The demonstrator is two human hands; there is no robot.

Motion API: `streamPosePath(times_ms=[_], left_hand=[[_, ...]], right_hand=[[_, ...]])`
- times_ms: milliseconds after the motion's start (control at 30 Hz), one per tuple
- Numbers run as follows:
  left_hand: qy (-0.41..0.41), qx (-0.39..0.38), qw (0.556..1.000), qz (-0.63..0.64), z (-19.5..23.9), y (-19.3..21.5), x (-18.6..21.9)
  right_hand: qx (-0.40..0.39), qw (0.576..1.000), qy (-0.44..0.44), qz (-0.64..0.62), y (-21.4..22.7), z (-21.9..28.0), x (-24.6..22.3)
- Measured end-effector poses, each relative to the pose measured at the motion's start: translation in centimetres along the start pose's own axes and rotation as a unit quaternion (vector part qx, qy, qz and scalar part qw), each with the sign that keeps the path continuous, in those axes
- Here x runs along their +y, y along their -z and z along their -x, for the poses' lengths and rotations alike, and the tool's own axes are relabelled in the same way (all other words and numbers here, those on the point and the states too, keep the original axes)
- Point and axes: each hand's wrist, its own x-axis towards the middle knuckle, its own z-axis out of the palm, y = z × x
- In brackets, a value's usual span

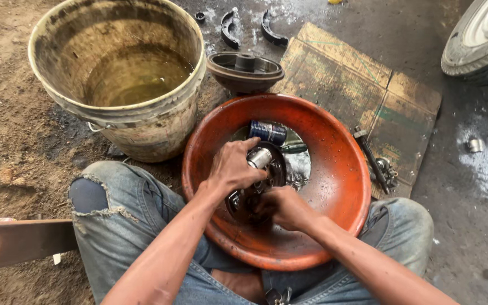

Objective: The person sits on the ground and scrubs a greasy mechanical part in a red basin filled with liquid. They use their hands to rub and rinse the part, occasionally turning it over to clean different sides.

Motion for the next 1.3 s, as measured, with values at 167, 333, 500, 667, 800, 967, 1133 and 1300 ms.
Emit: streamPosePath(times_ms=[167,333,500,667,800,967,1133,1300], left_hand=[[0.008,-0.008,1.000,-0.002,0.4,0.2,0.2],[0.035,-0.014,0.999,-0.024,0.4,0.4,1.0],[0.013,-0.007,1.000,-0.015,0.5,0.4,1.0],[0.033,0.013,0.999,0.000,0.8,0.7,0.6],[0.020,0.027,0.999,0.014,1.1,0.6,0.7],[0.035,0.014,0.999,0.007,1.4,1.3,1.4],[0.051,0.009,0.999,-0.014,1.4,2.0,2.0],[0.038,0.051,0.998,-0.009,1.9,2.5,1.2]], right_hand=[[-0.021,0.976,-0.085,-0.201,0.9,-0.6,0.2],[0.048,0.998,-0.040,0.005,0.5,-0.2,0.4],[0.017,0.999,-0.029,-0.038,-0.9,-0.5,-0.1],[0.074,0.996,-0.043,-0.001,-0.5,-1.0,0.4],[0.104,0.993,0.000,0.060,-1.3,-0.3,0.8],[0.084,0.988,-0.112,0.071,3.5,-0.4,3.9],[0.225,0.944,-0.119,0.210,6.0,-1.1,6.6],[0.157,0.935,-0.123,0.294,3.6,-1.9,4.7]])
